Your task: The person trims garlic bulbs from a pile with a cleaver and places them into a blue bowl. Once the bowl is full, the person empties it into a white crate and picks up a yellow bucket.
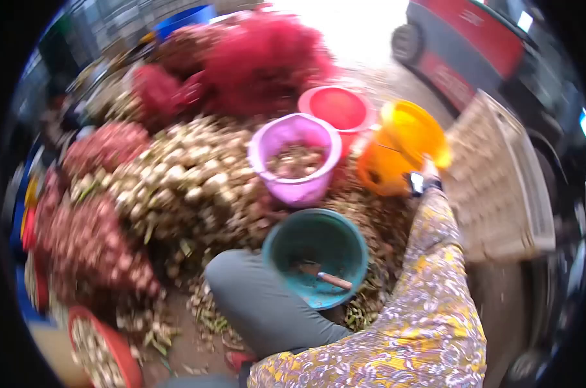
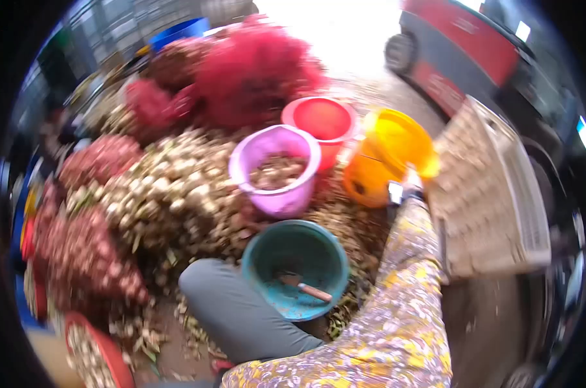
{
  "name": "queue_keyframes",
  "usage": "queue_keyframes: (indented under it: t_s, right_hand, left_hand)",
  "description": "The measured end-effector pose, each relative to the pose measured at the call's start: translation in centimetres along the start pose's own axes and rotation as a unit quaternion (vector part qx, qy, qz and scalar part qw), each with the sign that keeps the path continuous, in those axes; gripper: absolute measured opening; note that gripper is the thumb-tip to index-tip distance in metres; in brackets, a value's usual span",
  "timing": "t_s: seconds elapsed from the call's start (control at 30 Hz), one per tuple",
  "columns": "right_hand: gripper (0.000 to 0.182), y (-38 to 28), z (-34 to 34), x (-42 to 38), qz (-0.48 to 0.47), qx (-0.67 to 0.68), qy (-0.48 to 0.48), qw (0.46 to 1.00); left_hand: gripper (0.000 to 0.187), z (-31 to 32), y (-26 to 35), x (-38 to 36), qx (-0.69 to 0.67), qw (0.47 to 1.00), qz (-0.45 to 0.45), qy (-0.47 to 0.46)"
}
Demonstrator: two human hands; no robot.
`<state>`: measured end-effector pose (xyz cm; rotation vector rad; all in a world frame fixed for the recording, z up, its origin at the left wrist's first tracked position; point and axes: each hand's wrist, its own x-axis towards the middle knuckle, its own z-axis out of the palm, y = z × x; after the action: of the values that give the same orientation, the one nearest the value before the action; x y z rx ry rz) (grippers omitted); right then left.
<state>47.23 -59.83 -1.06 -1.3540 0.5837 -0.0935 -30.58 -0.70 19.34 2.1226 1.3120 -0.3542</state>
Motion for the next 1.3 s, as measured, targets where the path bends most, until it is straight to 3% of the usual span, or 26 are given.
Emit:
queue_keyframes:
  t_s: [0.07,0.1,0.2,0.23,0.3,0.37,0.5,0.57,0.63,0.77,0.9,1.03,1.07,1.23,1.3]
  right_hand:
    - [0.068,0.8,-0.7,2.5,-0.063,-0.102,-0.091,0.989]
    - [0.068,1.6,0.6,3.2,-0.079,-0.130,-0.143,0.978]
    - [0.068,2.4,0.1,3.0,-0.030,-0.112,-0.185,0.976]
    - [0.068,2.9,0.0,2.0,-0.013,-0.106,-0.174,0.979]
    - [0.068,2.1,1.6,-1.9,-0.001,-0.110,-0.165,0.980]
    - [0.068,1.0,3.8,-6.8,-0.002,-0.126,-0.172,0.977]
    - [0.067,-0.7,8.9,-15.1,-0.022,-0.136,-0.254,0.957]
    - [0.067,-1.5,11.7,-19.1,-0.030,-0.131,-0.302,0.944]
    - [0.067,-2.0,14.3,-23.3,-0.035,-0.130,-0.353,0.926]
    - [0.067,-2.5,18.9,-31.1,-0.037,-0.120,-0.441,0.889]
    - [0.067,-2.8,22.7,-37.8,-0.031,-0.104,-0.513,0.851]
    - [0.066,-2.3,27.1,-43.6,-0.020,-0.103,-0.577,0.810]
    - [0.066,-2.2,28.4,-44.7,-0.017,-0.107,-0.592,0.799]
    - [0.066,-0.6,35.5,-49.5,0.006,-0.126,-0.656,0.745]
    - [0.066,-0.3,38.8,-51.2,0.018,-0.143,-0.678,0.721]
  left_hand:
    - [0.031,1.4,0.4,-1.2,-0.083,0.995,-0.056,0.028]
    - [0.030,2.4,0.9,-1.9,-0.142,0.981,-0.126,0.050]
    - [0.027,3.6,1.6,-3.4,-0.244,0.911,-0.319,0.093]
    - [0.030,4.0,-0.3,-2.9,-0.231,0.947,-0.202,0.097]
    - [0.034,4.1,-3.0,-2.4,-0.121,0.981,-0.078,0.130]
    - [0.041,4.5,-4.9,-1.7,-0.124,0.983,-0.035,0.133]
    - [0.040,3.8,-4.4,-0.7,-0.131,0.982,-0.020,0.135]
    - [0.042,2.7,-2.7,-0.2,-0.046,0.993,-0.009,0.108]
    - [0.050,3.1,-4.0,2.1,-0.059,0.994,0.025,0.084]
    - [0.046,2.6,-2.1,3.5,-0.027,0.997,0.058,0.040]
    - [0.048,4.7,-4.8,4.3,0.050,0.995,0.086,0.028]
    - [0.054,8.8,-7.3,3.5,0.115,0.971,0.130,0.163]
    - [0.056,7.4,-6.0,3.5,0.107,0.989,0.080,0.069]
    - [0.049,8.7,-6.1,5.1,0.159,0.971,0.146,0.106]
    - [0.052,7.4,-4.9,5.1,0.111,0.983,0.144,0.006]
